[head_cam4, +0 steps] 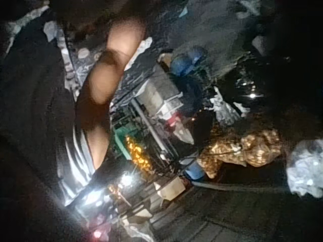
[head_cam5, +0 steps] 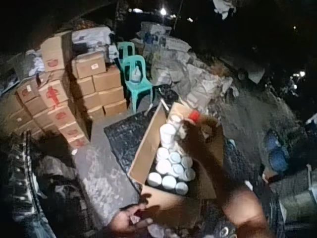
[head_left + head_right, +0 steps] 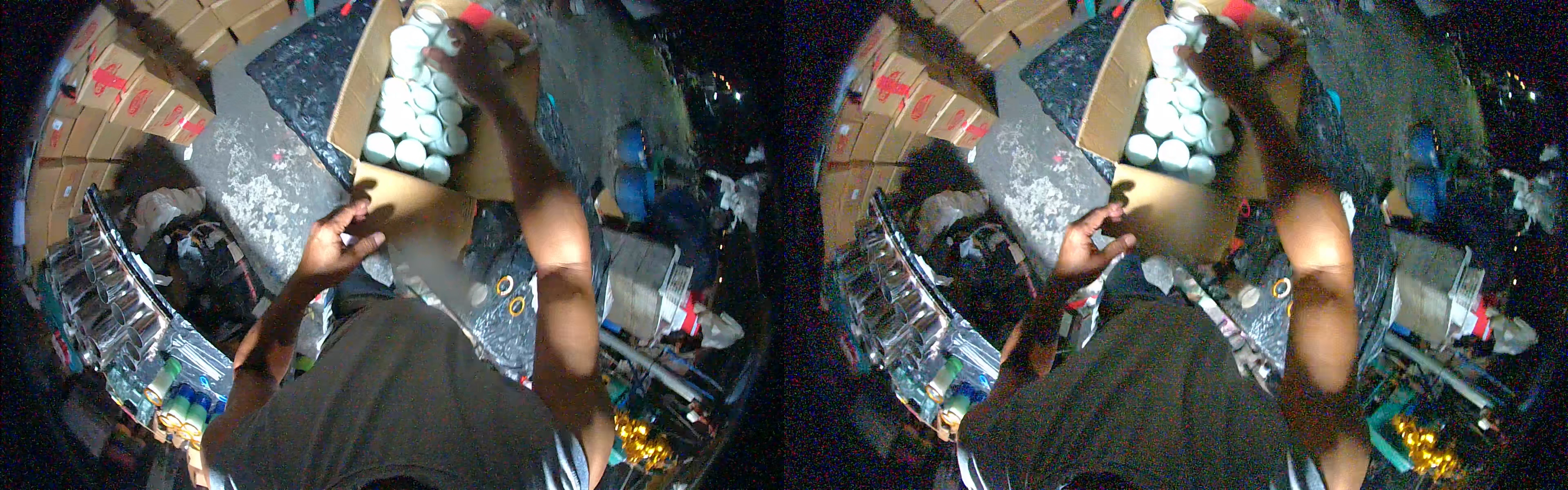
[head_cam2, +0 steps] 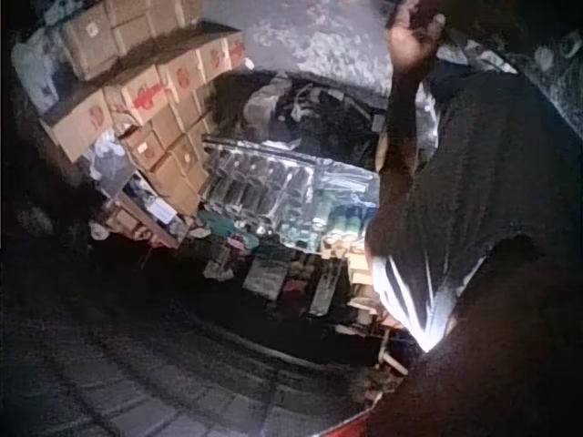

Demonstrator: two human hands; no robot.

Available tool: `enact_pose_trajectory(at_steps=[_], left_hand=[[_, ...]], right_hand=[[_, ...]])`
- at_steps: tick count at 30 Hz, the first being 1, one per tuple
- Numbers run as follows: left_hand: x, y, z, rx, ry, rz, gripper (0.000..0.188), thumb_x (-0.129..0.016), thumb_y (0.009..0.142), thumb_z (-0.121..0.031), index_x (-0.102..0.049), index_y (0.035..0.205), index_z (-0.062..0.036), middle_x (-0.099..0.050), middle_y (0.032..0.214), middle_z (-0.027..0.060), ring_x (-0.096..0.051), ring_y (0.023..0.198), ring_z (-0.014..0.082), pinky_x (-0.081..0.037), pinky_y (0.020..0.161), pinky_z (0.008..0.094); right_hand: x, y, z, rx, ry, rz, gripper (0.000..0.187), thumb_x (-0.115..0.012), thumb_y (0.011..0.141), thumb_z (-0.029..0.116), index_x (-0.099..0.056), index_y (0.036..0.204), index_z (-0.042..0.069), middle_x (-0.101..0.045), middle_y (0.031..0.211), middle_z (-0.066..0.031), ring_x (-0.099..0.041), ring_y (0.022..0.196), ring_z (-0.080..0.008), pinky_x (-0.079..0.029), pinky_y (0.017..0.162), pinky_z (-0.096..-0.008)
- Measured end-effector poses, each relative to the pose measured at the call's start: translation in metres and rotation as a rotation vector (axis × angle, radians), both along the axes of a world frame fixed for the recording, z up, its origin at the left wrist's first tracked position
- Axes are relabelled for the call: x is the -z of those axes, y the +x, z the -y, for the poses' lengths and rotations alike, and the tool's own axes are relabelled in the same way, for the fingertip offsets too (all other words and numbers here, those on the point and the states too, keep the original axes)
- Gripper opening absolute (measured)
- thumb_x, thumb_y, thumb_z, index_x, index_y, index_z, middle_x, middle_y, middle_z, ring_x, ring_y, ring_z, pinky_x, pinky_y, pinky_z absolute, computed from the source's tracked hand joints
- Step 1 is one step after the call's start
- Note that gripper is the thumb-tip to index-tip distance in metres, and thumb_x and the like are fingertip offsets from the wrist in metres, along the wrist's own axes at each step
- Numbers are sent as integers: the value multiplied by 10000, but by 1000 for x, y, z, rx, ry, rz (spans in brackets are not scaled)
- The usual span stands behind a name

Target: The person repeatedly picks up small white cylindrical containers and yellow rings, places the rings on the container rims, wipes the rims with a cloth, and places the finished units into a cardboard box. The process is repeated for multiple containers.

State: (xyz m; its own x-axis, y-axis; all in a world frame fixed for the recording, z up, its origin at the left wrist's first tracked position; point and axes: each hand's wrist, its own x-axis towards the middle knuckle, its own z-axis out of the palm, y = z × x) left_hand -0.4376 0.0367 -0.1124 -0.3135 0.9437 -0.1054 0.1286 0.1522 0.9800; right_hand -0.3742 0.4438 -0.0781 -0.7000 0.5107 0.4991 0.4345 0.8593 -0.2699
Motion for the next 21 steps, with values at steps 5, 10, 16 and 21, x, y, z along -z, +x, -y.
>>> enact_pose_trajectory(at_steps=[5, 10, 16, 21], left_hand=[[-9, 3, 5, -36, 50, -74, 502, -896, 845, -118, -680, 1290, -36, -743, 1136, 113, -705, 1055, 186, -562, 963, 350], [-17, 14, -2, -18, 26, -94, 472, -845, 879, -43, -675, 1320, -21, -746, 1245, 127, -705, 1136, 207, -537, 1035, 379], [-16, 58, 11, 108, -72, -161, 537, -850, 861, -15, -655, 1362, -24, -748, 1239, 148, -721, 1127, 221, -569, 978, 368], [17, 126, 36, 298, -177, -254, 547, -897, 838, -147, -683, 1322, -7, -762, 1189, 161, -735, 1091, 238, -585, 945, 390]], right_hand=[[-94, 121, 74, 18, -173, -65, 237, -782, 897, 91, -746, 1126, 42, -773, 1126, -112, -734, 1095, -217, -595, 965, -367], [-134, 274, 181, 491, -489, -391, 141, -681, 1000, 16, -744, 1126, 1, -746, 1001, -71, -703, 986, -140, -591, 896, -310], [-13, 514, 310, 770, -447, -313, 164, -587, 1067, 159, -718, 1078, 61, -700, 916, -48, -627, 767, -151, -504, 661, -322], [116, 619, 460, 891, -740, 568, 642, -855, 840, 208, -599, 1364, -61, -578, 1399, -298, -551, 1324, -436, -458, 1115, -492]])
